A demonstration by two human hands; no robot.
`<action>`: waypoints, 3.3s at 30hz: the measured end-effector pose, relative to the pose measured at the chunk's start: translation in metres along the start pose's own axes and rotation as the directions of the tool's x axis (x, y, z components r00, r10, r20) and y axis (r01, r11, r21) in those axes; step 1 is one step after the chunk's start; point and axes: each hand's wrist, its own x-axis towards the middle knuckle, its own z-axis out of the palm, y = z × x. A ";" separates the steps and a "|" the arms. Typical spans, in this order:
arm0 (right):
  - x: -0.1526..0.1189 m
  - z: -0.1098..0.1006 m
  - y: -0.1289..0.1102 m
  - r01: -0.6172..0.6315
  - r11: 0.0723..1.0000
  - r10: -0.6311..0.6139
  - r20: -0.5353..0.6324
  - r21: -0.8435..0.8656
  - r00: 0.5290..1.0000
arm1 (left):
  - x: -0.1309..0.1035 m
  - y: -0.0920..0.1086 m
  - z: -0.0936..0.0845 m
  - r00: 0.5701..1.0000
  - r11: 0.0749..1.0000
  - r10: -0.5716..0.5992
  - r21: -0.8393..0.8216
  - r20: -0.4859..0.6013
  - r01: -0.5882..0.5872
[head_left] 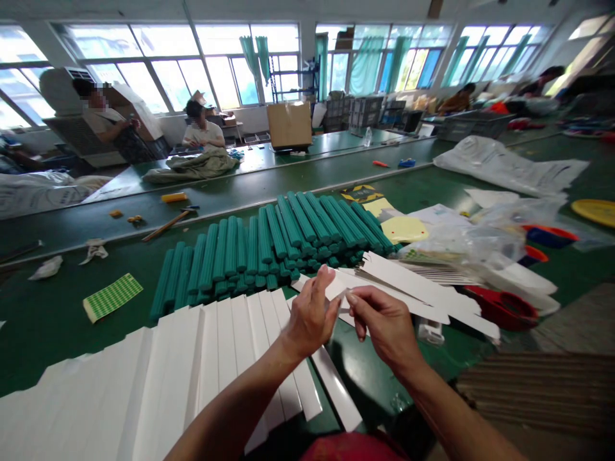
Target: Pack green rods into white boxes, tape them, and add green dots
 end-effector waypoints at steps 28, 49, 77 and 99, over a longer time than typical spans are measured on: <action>0.009 0.002 -0.021 -0.313 0.900 0.264 0.192 0.303 0.945 | 0.002 -0.011 0.001 0.997 0.995 -0.057 0.073 -0.061 0.061; 0.024 0.020 -0.009 -0.114 0.976 0.115 0.006 0.185 0.993 | -0.004 -0.001 0.007 0.995 0.996 -0.080 0.045 -0.063 0.082; 0.044 0.014 0.056 0.082 0.986 -0.072 0.078 -0.143 0.994 | 0.011 -0.016 -0.022 1.000 0.998 0.010 -0.055 0.006 -0.009; -0.023 -0.113 0.149 0.397 0.233 0.313 0.455 -0.888 0.833 | -0.057 -0.071 0.014 0.781 0.766 -0.619 0.154 -0.090 0.624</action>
